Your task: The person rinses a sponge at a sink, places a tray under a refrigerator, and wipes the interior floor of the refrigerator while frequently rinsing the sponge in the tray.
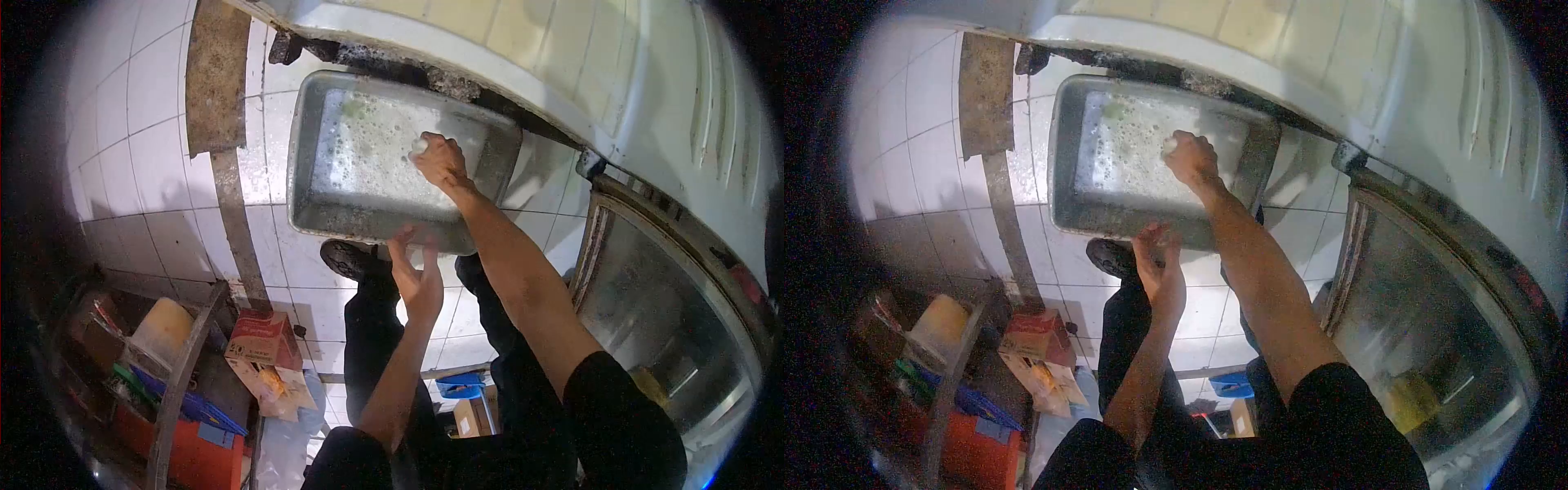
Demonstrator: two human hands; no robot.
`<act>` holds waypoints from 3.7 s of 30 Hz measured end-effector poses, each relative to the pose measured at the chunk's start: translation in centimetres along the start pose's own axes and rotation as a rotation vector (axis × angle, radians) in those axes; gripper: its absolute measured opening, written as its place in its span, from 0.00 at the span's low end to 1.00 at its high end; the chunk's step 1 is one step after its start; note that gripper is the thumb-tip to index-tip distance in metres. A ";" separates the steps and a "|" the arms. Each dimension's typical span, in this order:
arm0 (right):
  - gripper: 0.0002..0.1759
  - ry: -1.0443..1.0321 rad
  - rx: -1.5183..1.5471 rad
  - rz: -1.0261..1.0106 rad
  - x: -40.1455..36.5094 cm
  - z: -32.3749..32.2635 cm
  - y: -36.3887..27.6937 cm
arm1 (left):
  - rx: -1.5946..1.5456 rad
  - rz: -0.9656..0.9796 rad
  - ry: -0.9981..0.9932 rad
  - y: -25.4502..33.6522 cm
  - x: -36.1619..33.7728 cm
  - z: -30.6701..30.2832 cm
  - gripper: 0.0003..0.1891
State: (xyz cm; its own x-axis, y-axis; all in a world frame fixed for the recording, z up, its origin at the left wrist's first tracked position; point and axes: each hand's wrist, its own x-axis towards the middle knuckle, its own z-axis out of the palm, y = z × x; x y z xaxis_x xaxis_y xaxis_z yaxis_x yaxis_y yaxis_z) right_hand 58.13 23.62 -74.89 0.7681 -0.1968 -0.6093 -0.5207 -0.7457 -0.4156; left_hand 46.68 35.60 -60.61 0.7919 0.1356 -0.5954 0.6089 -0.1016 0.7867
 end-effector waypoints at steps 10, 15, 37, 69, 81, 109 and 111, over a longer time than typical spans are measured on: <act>0.22 0.022 0.247 0.031 -0.6 0.8 -0.9 | -0.319 -0.012 0.043 -0.9 -0.7 1.0 0.14; 0.24 0.050 0.442 0.172 -2.1 0.7 0.1 | -0.245 0.038 0.069 -1.2 -0.7 0.7 0.11; 0.25 0.510 -0.168 -0.462 -7.0 -20.1 -4.7 | -0.505 -0.017 0.136 -1.2 -0.5 2.6 0.11; 0.25 1.239 -0.023 -0.395 8.1 -30.3 4.8 | -0.460 -0.075 0.277 -0.6 -0.3 -3.3 0.12; 0.19 0.875 -0.414 0.027 16.1 -42.9 4.9 | -0.433 -0.103 0.273 3.8 1.7 -4.6 0.12; 0.19 1.117 -0.234 -0.855 26.6 -37.7 -8.1 | -0.499 -0.131 0.360 8.6 1.9 -4.7 0.13; 0.19 0.998 -0.173 -0.681 25.6 -36.8 -13.4 | -0.525 -0.122 0.333 9.5 2.0 -4.5 0.13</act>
State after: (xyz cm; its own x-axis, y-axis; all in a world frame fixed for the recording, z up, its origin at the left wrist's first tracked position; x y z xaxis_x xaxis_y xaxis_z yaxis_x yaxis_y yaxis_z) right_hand 98.43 5.17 -60.08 0.8533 -0.0788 0.5155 0.0975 -0.9469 -0.3062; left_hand 53.79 39.38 -53.60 0.6099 0.4237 -0.6697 0.5234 0.4192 0.7418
